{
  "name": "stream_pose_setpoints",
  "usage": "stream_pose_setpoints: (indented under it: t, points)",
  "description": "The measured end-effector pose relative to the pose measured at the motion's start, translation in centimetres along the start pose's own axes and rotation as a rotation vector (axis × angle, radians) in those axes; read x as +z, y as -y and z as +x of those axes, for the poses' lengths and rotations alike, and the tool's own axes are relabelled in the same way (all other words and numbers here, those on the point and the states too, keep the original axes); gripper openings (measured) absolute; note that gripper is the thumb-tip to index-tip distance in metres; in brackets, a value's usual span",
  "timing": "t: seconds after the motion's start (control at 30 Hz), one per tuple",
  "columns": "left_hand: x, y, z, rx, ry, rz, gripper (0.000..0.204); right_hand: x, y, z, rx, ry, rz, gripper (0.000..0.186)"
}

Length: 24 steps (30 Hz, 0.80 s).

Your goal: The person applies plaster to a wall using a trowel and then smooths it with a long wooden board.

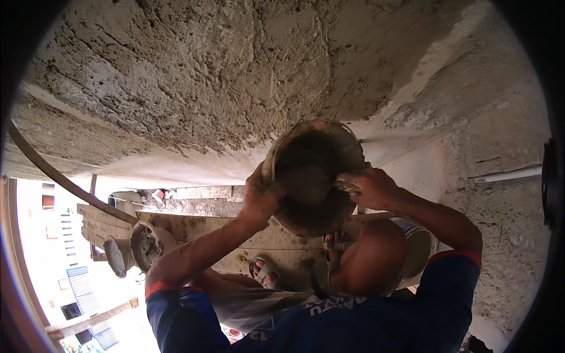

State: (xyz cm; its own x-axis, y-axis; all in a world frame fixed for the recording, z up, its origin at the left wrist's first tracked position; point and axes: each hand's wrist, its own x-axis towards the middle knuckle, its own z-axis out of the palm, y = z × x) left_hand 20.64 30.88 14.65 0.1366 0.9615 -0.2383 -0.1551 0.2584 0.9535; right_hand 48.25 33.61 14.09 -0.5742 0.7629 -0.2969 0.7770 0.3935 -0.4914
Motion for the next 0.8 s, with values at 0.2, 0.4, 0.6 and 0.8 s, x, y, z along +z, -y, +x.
stream_pose_setpoints:
  t: [0.2, 0.4, 0.6, 0.8]
  points:
    - [-3.6, 2.9, -1.5, -0.05, 0.037, -0.099, 0.058, -7.8, 3.1, -3.2, -0.038, -0.077, -0.009, 0.046]
    - [-5.9, 5.6, -2.9, 0.087, 0.073, 0.122, 0.051, -11.0, 2.3, -3.9, -0.141, 0.122, -0.043, 0.037]
    - [-5.5, 5.9, -2.4, -0.285, 0.034, 0.054, 0.048, -14.2, -4.6, 0.9, -0.013, -0.256, -0.077, 0.031]
    - [-5.0, 7.6, -2.6, -0.284, -0.175, 0.044, 0.049, -18.5, 0.3, -5.4, 0.001, -0.495, -0.021, 0.036]
